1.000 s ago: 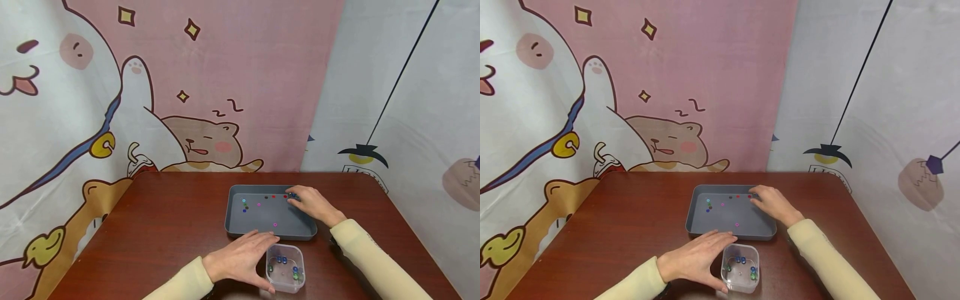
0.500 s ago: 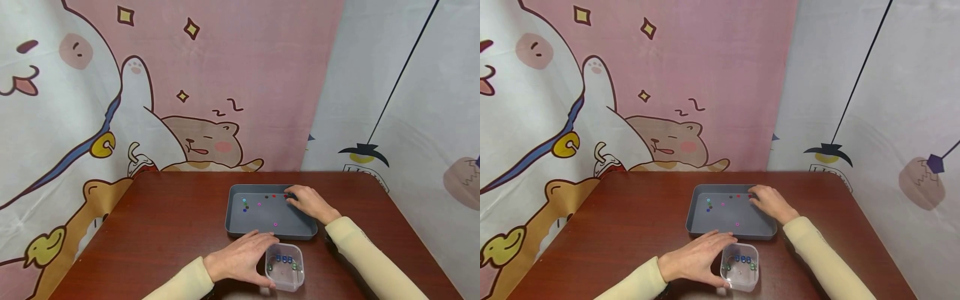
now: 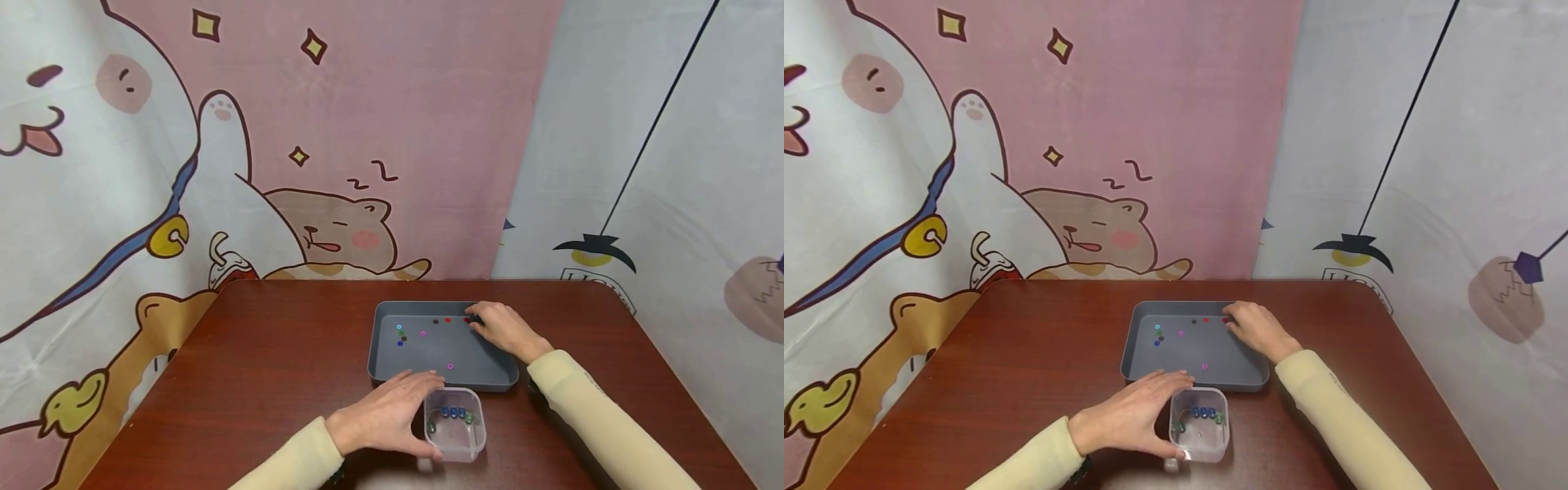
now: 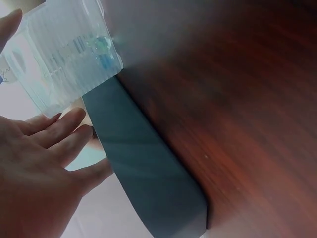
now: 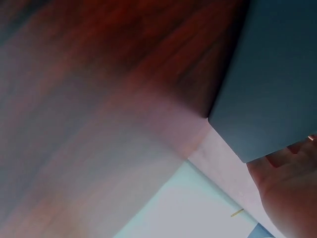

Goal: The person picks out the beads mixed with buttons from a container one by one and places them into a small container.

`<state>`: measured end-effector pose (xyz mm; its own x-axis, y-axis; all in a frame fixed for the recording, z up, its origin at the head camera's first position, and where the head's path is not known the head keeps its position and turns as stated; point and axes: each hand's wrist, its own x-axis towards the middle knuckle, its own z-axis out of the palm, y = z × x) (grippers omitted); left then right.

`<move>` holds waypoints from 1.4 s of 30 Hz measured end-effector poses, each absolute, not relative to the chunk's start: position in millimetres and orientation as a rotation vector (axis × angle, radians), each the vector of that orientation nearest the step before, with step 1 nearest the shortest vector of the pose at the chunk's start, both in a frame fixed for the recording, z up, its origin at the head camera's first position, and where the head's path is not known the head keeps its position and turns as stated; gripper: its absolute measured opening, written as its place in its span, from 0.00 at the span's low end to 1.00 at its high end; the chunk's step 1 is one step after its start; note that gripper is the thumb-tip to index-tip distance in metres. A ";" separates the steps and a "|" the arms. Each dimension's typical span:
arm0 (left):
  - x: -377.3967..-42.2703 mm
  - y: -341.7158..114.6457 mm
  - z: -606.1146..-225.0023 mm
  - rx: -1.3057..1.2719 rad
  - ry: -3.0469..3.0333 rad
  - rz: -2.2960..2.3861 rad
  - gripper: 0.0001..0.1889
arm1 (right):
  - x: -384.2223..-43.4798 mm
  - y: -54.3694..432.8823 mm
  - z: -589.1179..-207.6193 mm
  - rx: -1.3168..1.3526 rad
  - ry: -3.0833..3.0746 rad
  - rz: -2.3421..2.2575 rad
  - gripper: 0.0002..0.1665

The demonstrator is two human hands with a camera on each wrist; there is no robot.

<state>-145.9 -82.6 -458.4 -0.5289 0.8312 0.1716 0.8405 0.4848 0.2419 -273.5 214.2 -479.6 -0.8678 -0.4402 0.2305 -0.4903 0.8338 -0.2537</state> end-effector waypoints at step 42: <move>-147.3 -83.1 -461.1 -1.451 -2.761 -0.516 0.55 | -270.4 209.7 -482.6 0.838 -2.896 0.545 0.15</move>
